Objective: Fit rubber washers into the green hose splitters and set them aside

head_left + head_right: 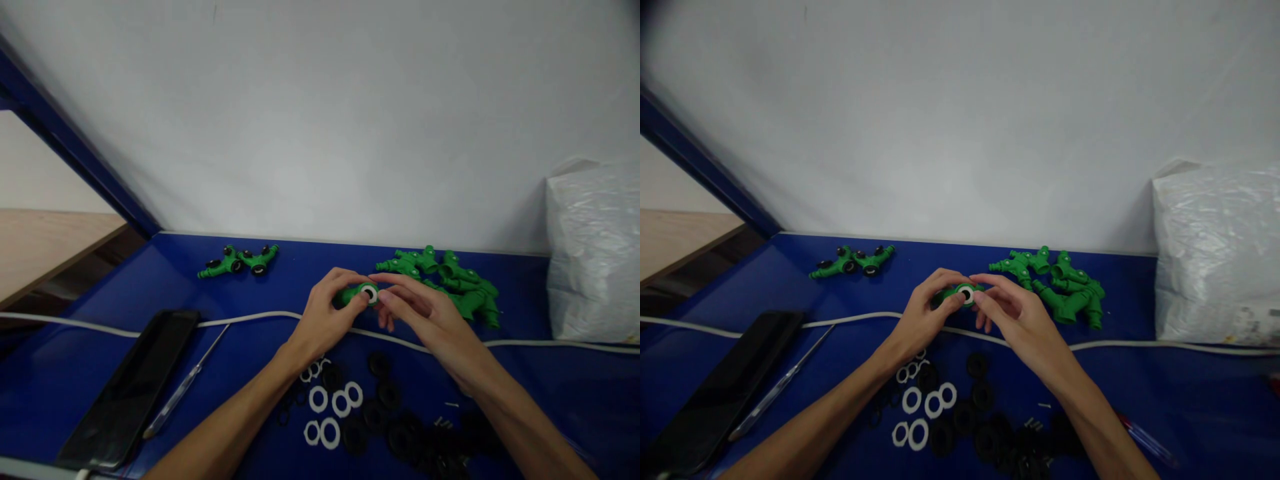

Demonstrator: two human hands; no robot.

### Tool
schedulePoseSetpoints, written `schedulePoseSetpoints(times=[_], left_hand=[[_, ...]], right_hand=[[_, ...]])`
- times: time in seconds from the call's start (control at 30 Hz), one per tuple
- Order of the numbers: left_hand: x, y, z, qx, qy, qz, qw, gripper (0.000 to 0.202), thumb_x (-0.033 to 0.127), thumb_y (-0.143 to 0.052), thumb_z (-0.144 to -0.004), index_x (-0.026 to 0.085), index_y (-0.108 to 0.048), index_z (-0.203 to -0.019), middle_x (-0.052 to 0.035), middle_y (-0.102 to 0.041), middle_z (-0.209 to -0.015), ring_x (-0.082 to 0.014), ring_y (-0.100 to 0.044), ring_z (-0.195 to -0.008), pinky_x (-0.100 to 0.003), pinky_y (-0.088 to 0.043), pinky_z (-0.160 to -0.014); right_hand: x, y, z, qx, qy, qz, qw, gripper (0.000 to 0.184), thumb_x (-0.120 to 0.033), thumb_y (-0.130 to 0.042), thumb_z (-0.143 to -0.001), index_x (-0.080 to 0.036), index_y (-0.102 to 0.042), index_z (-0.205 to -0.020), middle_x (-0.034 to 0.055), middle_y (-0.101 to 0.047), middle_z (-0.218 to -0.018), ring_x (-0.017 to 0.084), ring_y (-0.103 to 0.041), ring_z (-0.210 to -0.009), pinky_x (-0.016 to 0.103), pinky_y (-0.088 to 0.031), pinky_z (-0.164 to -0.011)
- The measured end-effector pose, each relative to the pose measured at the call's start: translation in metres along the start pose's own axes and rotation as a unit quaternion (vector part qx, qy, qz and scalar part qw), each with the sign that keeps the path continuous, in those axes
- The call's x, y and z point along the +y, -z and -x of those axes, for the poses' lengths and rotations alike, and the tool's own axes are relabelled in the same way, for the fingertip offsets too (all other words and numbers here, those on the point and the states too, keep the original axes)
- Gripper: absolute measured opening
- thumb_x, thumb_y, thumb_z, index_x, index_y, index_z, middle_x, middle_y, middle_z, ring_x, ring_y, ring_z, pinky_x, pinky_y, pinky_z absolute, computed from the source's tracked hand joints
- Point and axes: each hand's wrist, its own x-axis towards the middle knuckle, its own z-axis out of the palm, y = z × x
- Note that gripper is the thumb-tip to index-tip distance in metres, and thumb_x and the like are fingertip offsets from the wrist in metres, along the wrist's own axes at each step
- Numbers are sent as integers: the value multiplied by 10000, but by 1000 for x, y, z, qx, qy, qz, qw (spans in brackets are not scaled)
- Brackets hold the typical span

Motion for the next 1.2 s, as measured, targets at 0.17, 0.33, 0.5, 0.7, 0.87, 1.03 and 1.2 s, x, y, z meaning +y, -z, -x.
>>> schedulePoseSetpoints(times=[0.17, 0.33, 0.5, 0.7, 0.87, 1.03, 1.2], left_hand=[[0, 0, 2, 3, -22, -34, 999, 236, 177, -623, -882, 207, -737, -1087, -46, -658, -1079, -177, -621, -991, -294, -468, -893], [1, -2, 3, 8, -30, -67, 997, 206, 179, -626, -873, 194, -710, -1060, -41, -651, -1051, -172, -619, -965, -294, -472, -890], [1, -3, 4, 13, -15, -99, 995, 184, 229, -624, -884, 185, -650, -1062, -48, -661, -1069, -183, -615, -986, -305, -468, -903], [2, -2, 4, -9, 17, -121, 992, 231, 315, -520, -971, 203, -632, -1139, -55, -689, -1109, -201, -632, -1038, -331, -456, -942], [-1, -2, 4, -71, 33, -114, 990, 379, 353, -344, -1046, 246, -621, -1282, -46, -727, -1162, -215, -657, -1081, -354, -452, -978], [-3, -3, 4, -75, 25, -112, 991, 404, 347, -350, -1045, 239, -638, -1307, -59, -718, -1212, -230, -637, -1136, -371, -443, -1013], [-1, -6, 4, -68, 5, -131, 989, 400, 299, -383, -1027, 253, -638, -1332, -58, -685, -1306, -232, -591, -1195, -386, -408, -1079]], right_hand=[[-2, 0, 3, 4, -27, -44, 999, 434, -449, -711, -884, -154, -671, -1200, 43, -754, -745, 185, -695, -698, 313, -569, -677], [-3, -5, 3, -14, -36, -42, 998, 465, -448, -746, -856, -156, -675, -1211, 25, -746, -717, 174, -696, -646, 303, -584, -651], [0, -8, 3, -2, -46, -86, 995, 456, -444, -784, -822, -175, -699, -1180, 52, -794, -848, 195, -755, -737, 324, -627, -739], [6, -12, 3, 25, -26, -99, 994, 402, -395, -823, -780, -190, -731, -1114, 45, -805, -892, 196, -769, -759, 319, -637, -763], [7, -17, 3, 29, -16, -90, 995, 339, -389, -791, -812, -194, -744, -1086, 44, -800, -902, 195, -765, -765, 338, -635, -786], [5, -16, 3, 31, -4, -70, 997, 299, -382, -782, -825, -199, -738, -1057, 24, -770, -803, 178, -724, -685, 328, -616, -711], [7, -15, 3, 3, -4, -79, 997, 301, -386, -744, -873, -193, -695, -1099, 9, -737, -717, 161, -689, -617, 293, -582, -616]])
